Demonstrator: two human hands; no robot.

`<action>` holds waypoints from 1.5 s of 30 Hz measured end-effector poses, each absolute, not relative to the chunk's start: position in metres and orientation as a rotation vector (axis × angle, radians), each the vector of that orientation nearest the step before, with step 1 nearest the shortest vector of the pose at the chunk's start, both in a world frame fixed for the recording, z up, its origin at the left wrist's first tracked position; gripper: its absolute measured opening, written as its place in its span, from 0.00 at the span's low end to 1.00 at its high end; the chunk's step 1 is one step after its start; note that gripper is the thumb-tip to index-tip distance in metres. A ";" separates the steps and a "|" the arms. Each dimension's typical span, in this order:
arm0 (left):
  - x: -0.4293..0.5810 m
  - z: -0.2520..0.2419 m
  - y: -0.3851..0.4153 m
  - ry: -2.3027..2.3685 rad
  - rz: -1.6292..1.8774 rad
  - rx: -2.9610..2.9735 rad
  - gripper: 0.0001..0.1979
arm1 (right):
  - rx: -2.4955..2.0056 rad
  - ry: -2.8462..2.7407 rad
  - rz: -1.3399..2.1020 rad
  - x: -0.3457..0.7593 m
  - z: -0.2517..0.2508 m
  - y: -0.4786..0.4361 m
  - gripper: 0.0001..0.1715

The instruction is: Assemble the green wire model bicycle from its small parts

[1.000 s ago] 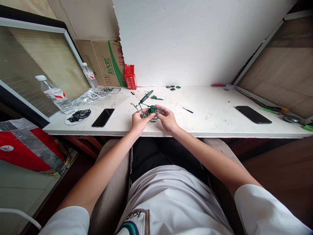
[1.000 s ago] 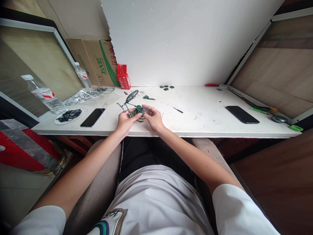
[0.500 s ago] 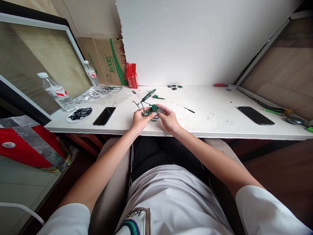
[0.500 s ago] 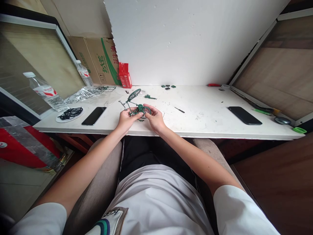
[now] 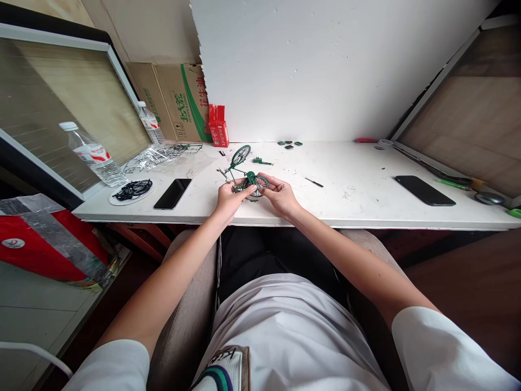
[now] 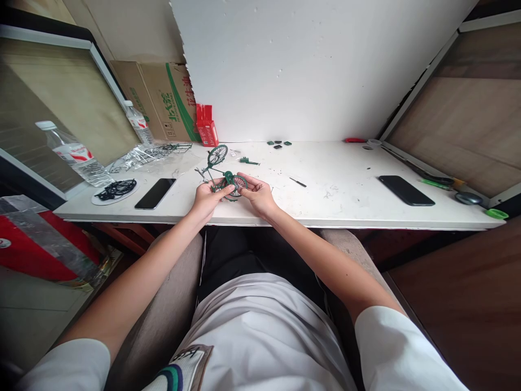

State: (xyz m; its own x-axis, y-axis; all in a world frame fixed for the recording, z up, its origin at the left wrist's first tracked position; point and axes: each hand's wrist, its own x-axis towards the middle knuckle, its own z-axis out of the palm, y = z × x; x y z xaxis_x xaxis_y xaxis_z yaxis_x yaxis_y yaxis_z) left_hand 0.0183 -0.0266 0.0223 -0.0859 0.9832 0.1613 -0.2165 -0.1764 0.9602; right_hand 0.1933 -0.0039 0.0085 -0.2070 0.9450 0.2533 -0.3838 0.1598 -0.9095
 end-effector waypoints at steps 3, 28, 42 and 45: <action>0.022 0.021 -0.027 1.007 1.519 1.088 0.35 | -0.652 -1.196 1.381 0.192 0.007 -0.005 0.43; 0.018 0.024 -0.024 0.923 1.509 1.007 0.34 | -0.648 -1.346 1.261 0.190 0.019 -0.015 0.47; 0.007 0.026 -0.017 0.975 1.477 1.203 0.30 | -0.732 -1.438 1.074 0.195 0.016 -0.007 0.43; 0.006 0.026 -0.016 0.997 1.491 1.249 0.29 | -0.769 -1.431 1.036 0.193 0.013 -0.006 0.42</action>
State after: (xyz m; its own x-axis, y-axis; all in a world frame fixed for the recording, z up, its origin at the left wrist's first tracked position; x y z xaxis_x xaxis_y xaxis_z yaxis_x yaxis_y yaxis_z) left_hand 0.0063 -0.0160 0.0259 -0.0622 0.9682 0.2423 -0.1463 -0.2490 0.9574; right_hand 0.1931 -0.0062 0.0133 -0.1337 0.9037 0.4067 -0.1047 0.3952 -0.9126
